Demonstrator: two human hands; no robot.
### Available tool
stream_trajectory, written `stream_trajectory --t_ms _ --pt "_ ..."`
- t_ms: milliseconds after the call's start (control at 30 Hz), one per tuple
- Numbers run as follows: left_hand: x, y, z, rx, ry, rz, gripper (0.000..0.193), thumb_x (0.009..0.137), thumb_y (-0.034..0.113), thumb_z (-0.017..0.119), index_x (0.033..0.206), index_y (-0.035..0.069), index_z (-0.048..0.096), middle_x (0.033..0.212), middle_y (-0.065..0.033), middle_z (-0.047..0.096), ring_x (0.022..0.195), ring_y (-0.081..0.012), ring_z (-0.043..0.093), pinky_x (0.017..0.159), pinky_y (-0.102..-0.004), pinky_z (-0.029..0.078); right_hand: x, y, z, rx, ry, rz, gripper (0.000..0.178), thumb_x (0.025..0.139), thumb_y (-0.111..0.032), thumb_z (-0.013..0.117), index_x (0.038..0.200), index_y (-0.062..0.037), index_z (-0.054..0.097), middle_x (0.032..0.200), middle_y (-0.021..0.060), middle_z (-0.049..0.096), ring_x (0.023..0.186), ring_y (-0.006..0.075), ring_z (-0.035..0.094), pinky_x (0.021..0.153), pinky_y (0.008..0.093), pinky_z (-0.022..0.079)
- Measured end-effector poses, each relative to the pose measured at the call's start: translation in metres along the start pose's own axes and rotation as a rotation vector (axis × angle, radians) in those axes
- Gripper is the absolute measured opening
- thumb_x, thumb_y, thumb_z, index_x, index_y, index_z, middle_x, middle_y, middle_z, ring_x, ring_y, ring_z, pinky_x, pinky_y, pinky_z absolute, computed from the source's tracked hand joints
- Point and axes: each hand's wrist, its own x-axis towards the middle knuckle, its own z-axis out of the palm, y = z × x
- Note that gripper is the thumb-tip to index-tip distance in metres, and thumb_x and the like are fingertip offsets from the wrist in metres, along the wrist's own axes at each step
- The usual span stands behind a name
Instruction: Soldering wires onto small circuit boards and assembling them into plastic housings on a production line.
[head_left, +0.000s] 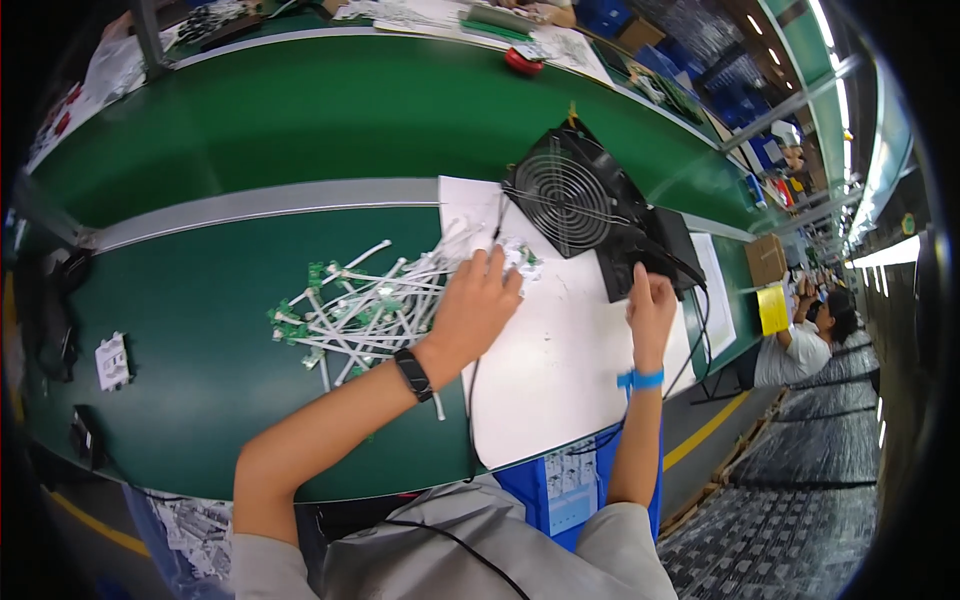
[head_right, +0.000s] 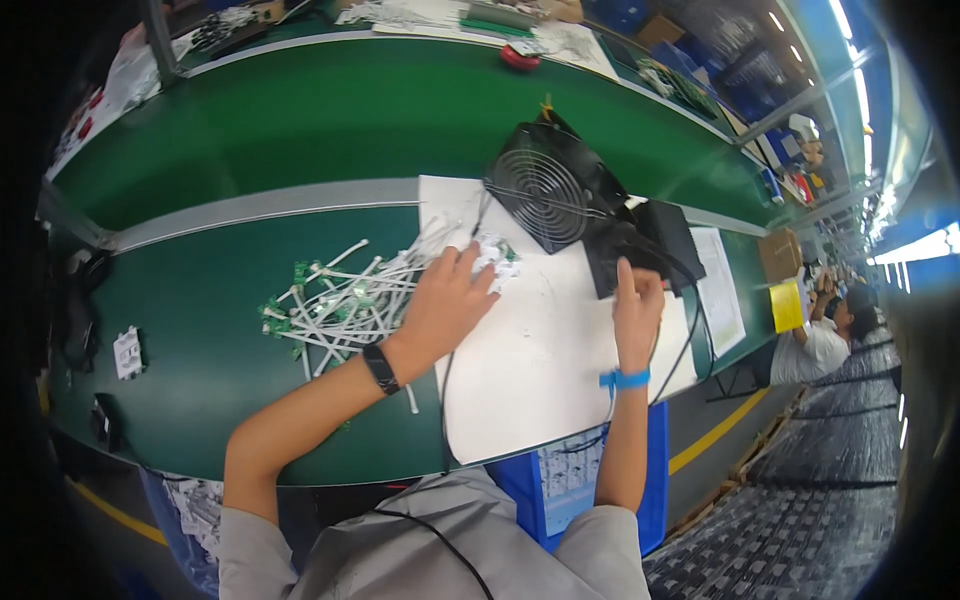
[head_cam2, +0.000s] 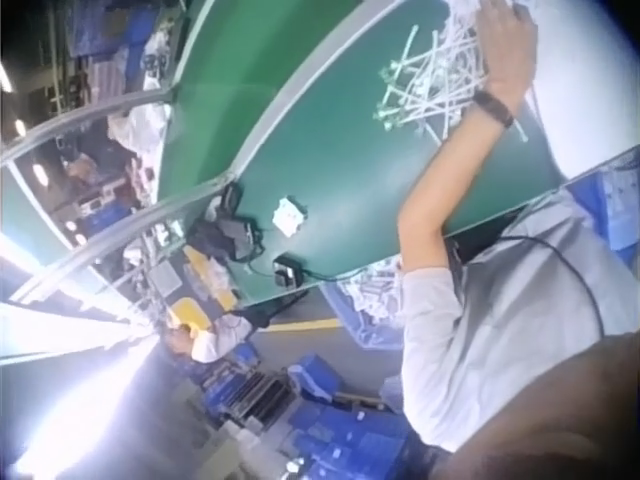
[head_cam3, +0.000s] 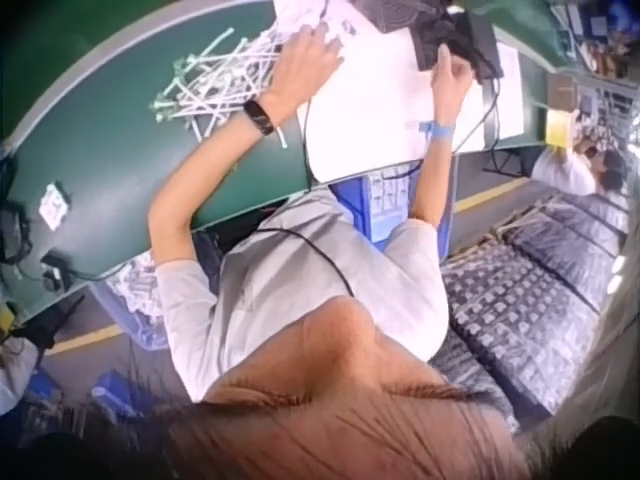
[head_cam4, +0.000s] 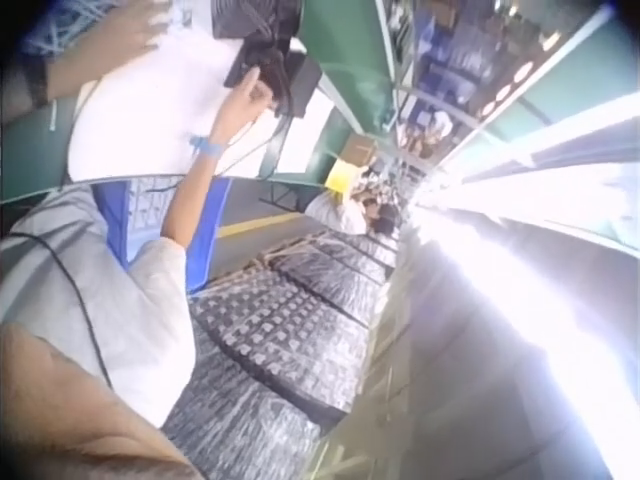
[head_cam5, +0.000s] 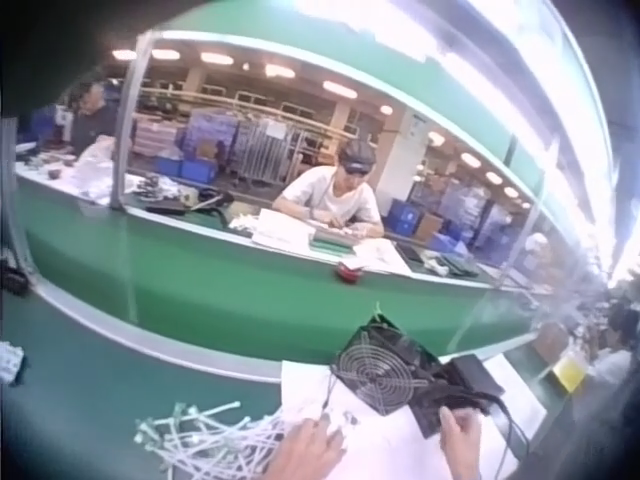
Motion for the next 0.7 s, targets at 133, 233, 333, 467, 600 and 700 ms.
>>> stream_trajectory --t_ms 133,233,333,467,600,700 --pt "-0.003 -0.001 0.008 0.067 -0.071 -0.010 0.036 0.085 0.027 0.071 0.111 0.002 0.069 0.128 -0.0212 0.061 0.112 -0.0325 0.056 0.091 -0.0396 0.052 -0.097 -0.097 -0.003 -0.170 -0.216 -0.362 0.019 0.094 -0.013 0.069 0.079 -0.0014 0.067 0.070 0.0058 0.062 0.061 0.0152 0.056 0.055 0.0285 0.039" --pt "0.009 0.007 -0.014 0.104 -0.124 0.063 0.034 0.081 0.016 0.068 0.111 -0.001 0.069 0.129 -0.0227 0.061 0.112 -0.0315 0.056 0.091 -0.0374 0.052 -0.147 -0.191 -0.010 0.022 -0.703 -1.009 0.029 0.075 -0.010 0.075 0.103 -0.0045 0.074 0.087 0.0094 0.071 0.074 0.0221 0.069 0.063 0.0347 0.056" --pt "0.009 -0.006 -0.037 0.187 -0.078 0.143 0.034 0.079 0.007 0.064 0.110 -0.006 0.068 0.129 -0.0249 0.060 0.110 -0.0303 0.057 0.093 -0.0361 0.052 -0.175 -0.240 0.002 -0.059 -0.879 -1.365 0.057 0.079 -0.023 0.075 0.131 -0.0004 0.065 0.111 0.0127 0.066 0.100 0.0298 0.067 0.088 0.0386 0.055" --pt "0.036 0.017 -0.061 0.037 0.139 0.171 0.019 0.077 0.010 0.067 0.092 -0.001 0.068 0.108 -0.0197 0.063 0.104 -0.0290 0.058 0.084 -0.0353 0.052 -0.190 -0.272 -0.025 -0.264 -0.666 -1.356 0.060 0.103 -0.027 0.057 0.158 -0.0284 0.034 0.125 0.0043 0.068 0.119 0.0186 0.065 0.095 0.0323 0.053" --pt "0.032 -0.040 -0.134 0.107 0.259 0.041 0.022 0.080 0.013 0.071 0.099 0.001 0.069 0.111 -0.0175 0.064 0.100 -0.0336 0.059 0.083 -0.0427 0.054 -0.195 -0.292 -0.044 -0.344 -0.561 -1.381 0.046 0.100 -0.031 0.061 0.145 -0.0262 0.050 0.124 -0.0037 0.069 0.117 0.0152 0.066 0.091 0.0316 0.055" --pt "0.025 -0.088 -0.159 0.094 0.315 -0.120 0.025 0.080 0.017 0.077 0.098 0.001 0.070 0.111 -0.0166 0.065 0.102 -0.0364 0.059 0.084 -0.0456 0.054 -0.205 -0.307 -0.043 -0.425 -0.471 -1.388 0.038 0.098 -0.034 0.065 0.135 -0.0244 0.062 0.123 -0.0097 0.069 0.115 0.0125 0.066 0.087 0.0312 0.056"
